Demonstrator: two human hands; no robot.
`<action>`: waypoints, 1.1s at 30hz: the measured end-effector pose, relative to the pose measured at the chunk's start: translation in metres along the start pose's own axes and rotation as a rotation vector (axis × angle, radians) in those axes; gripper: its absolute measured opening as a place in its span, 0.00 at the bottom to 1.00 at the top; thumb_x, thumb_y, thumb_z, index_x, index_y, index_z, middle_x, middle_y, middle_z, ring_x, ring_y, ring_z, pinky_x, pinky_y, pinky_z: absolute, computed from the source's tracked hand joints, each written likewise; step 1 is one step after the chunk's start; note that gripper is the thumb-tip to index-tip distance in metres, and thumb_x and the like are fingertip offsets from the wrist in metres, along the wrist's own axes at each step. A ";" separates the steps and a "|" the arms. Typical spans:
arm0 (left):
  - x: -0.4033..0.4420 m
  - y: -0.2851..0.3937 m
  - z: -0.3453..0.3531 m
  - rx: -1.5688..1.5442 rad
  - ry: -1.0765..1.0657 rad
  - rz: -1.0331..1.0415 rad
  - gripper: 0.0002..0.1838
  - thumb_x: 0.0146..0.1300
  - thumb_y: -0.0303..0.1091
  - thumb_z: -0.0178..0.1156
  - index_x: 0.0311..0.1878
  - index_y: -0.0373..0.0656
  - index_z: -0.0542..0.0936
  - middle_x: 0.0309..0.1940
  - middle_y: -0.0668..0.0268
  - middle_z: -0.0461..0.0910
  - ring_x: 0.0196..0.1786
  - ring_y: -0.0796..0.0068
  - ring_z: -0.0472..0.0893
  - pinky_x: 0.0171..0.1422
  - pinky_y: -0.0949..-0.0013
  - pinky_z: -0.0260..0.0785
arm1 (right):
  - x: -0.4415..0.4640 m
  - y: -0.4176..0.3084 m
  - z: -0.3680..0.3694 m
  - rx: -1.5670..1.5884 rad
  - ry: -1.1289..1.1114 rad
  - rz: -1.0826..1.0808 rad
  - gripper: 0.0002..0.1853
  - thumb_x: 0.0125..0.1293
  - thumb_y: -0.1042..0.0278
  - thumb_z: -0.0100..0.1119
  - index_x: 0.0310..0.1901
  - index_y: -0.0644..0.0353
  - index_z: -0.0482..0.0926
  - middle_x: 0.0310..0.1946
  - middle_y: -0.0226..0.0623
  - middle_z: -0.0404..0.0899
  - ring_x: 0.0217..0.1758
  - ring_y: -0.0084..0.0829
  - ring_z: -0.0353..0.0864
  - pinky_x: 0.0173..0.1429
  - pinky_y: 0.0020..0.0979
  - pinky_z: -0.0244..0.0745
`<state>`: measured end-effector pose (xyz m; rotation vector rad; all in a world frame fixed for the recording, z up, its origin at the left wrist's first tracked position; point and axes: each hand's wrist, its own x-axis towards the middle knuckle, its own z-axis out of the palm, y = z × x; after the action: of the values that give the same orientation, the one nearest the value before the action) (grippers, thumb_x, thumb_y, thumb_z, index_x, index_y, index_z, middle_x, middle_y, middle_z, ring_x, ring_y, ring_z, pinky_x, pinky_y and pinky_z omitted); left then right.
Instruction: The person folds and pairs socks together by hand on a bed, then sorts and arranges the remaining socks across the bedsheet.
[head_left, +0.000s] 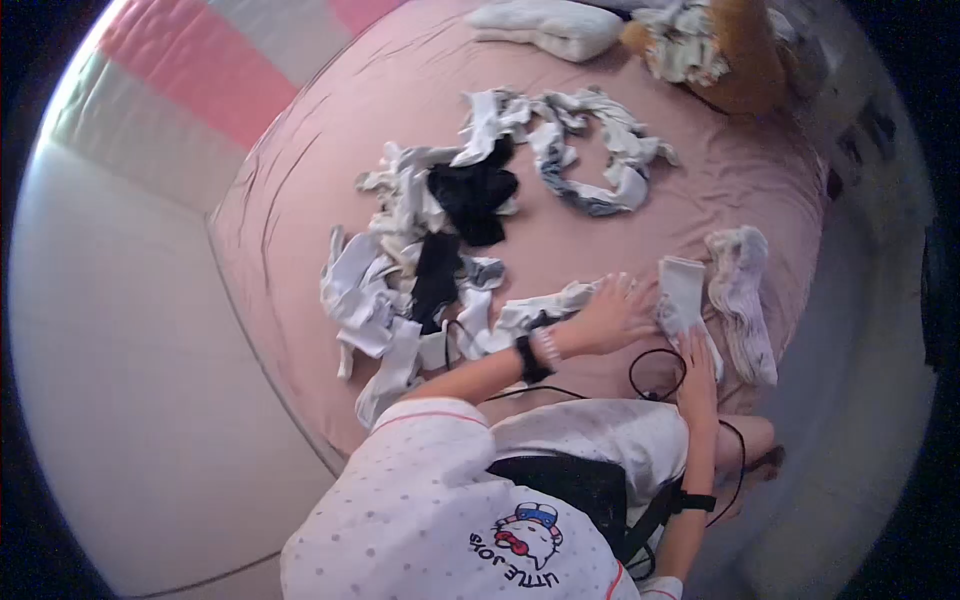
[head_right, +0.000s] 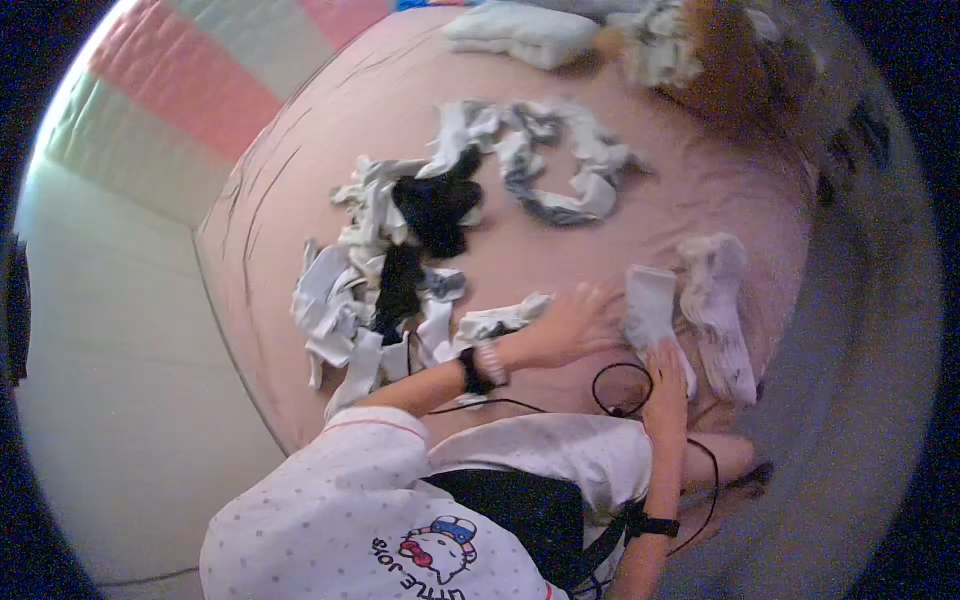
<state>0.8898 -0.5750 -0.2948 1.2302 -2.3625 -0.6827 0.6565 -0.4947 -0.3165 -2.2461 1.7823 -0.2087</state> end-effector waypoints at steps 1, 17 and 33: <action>-0.028 -0.001 -0.031 -0.168 -0.030 -0.170 0.44 0.54 0.54 0.61 0.69 0.46 0.55 0.67 0.41 0.51 0.70 0.43 0.51 0.71 0.46 0.43 | 0.001 -0.004 -0.001 -0.004 -0.010 -0.035 0.26 0.63 0.73 0.43 0.65 0.59 0.61 0.69 0.43 0.53 0.73 0.43 0.49 0.73 0.40 0.45; -0.374 -0.149 -0.267 -0.254 1.030 -0.879 0.31 0.37 0.16 0.50 0.52 0.43 0.74 0.36 0.64 0.77 0.37 0.69 0.77 0.38 0.70 0.72 | -0.038 0.025 0.014 0.246 0.266 0.112 0.24 0.66 0.72 0.47 0.64 0.62 0.62 0.64 0.47 0.61 0.68 0.44 0.59 0.69 0.38 0.54; -0.447 -0.176 -0.299 -0.345 1.823 -0.759 0.09 0.58 0.35 0.58 0.35 0.38 0.78 0.33 0.68 0.78 0.35 0.77 0.76 0.38 0.73 0.69 | -0.046 0.042 0.020 0.173 0.228 0.131 0.21 0.64 0.70 0.50 0.59 0.64 0.69 0.62 0.48 0.64 0.66 0.44 0.61 0.69 0.38 0.54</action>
<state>1.4065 -0.3610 -0.2078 1.4574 -0.2832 0.0456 0.6126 -0.4565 -0.3458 -2.0447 1.9323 -0.5896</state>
